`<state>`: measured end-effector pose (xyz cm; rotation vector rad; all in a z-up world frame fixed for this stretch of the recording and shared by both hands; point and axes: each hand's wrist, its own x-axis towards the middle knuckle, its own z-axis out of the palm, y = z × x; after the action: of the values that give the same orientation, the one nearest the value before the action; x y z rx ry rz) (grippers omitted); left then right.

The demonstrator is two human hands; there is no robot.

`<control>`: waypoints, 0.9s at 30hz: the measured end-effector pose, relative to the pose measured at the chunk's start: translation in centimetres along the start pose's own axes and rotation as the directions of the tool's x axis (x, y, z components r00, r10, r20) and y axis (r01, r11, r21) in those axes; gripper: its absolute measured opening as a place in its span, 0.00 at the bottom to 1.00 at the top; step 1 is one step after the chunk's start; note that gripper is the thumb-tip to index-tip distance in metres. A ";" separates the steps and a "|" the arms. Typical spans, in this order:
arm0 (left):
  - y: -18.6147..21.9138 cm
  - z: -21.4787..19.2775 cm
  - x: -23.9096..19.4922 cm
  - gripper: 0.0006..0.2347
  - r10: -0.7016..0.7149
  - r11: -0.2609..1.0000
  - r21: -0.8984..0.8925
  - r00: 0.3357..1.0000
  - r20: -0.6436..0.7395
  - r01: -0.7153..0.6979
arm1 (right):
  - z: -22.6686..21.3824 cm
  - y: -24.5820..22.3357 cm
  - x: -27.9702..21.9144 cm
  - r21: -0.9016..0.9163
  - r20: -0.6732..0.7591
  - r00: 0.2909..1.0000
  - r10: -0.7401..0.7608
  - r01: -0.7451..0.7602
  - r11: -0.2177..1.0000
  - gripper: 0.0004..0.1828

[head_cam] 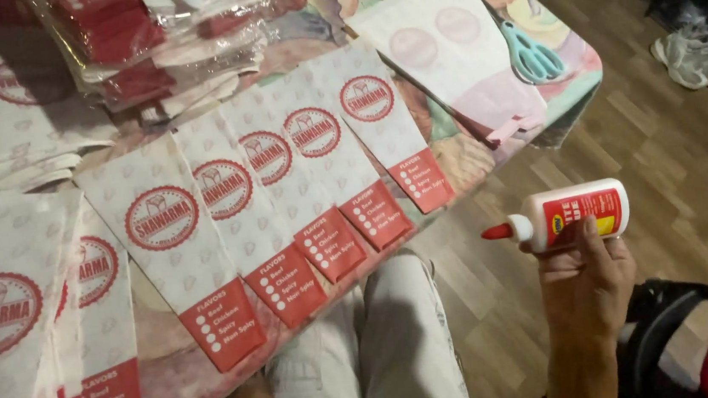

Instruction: Manually assembling paper bags by aligning templates, applying glue to the side flaps, and folding them to bond.

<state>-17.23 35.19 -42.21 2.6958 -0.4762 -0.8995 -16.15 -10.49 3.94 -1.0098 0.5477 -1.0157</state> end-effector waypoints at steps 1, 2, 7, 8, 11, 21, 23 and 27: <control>3.6 -5.3 2.5 0.21 -0.021 1.000 0.016 0.999 0.026 0.021 | -0.3 -0.1 -0.2 -0.006 -0.006 1.000 -0.003 0.003 1.000 0.11; 7.7 -10.9 3.1 0.22 -0.043 0.999 0.032 0.998 0.052 0.041 | -0.7 -0.3 -0.3 -0.010 -0.013 1.000 0.002 -0.002 1.000 0.11; 26.4 -33.9 -4.9 0.16 0.320 0.922 -0.285 0.929 0.186 -0.261 | 0.6 -1.0 0.9 -0.118 -0.066 0.996 -0.063 0.055 0.991 0.12; 28.7 -36.3 -5.2 0.10 0.532 0.726 -0.373 0.815 -0.229 -0.578 | 0.6 -0.8 1.2 -0.160 -0.050 0.996 -0.071 0.062 0.985 0.11; 34.9 -41.2 -3.1 0.03 0.544 0.473 -0.186 0.451 -0.707 -0.861 | 1.4 -0.2 2.2 -0.210 0.000 0.992 -0.127 0.124 0.970 0.09; 41.1 -40.9 3.8 0.07 0.644 0.568 0.031 0.421 -0.639 -0.822 | 0.4 2.7 4.2 -0.517 0.052 0.951 -0.305 0.287 0.807 0.22; 40.9 -40.5 3.6 0.06 0.644 0.579 0.002 0.456 -0.615 -0.816 | 0.3 3.1 3.7 -0.601 0.056 0.945 -0.321 0.289 0.745 0.18; 40.6 -39.7 3.5 0.10 0.656 0.590 0.018 0.466 -0.593 -0.807 | 0.8 3.7 3.1 -0.559 0.150 0.945 -0.290 0.323 0.764 0.28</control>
<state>0.78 2.28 0.56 1.9699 -1.1613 0.0859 -12.55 -12.34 1.23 -1.7151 0.6799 -1.1309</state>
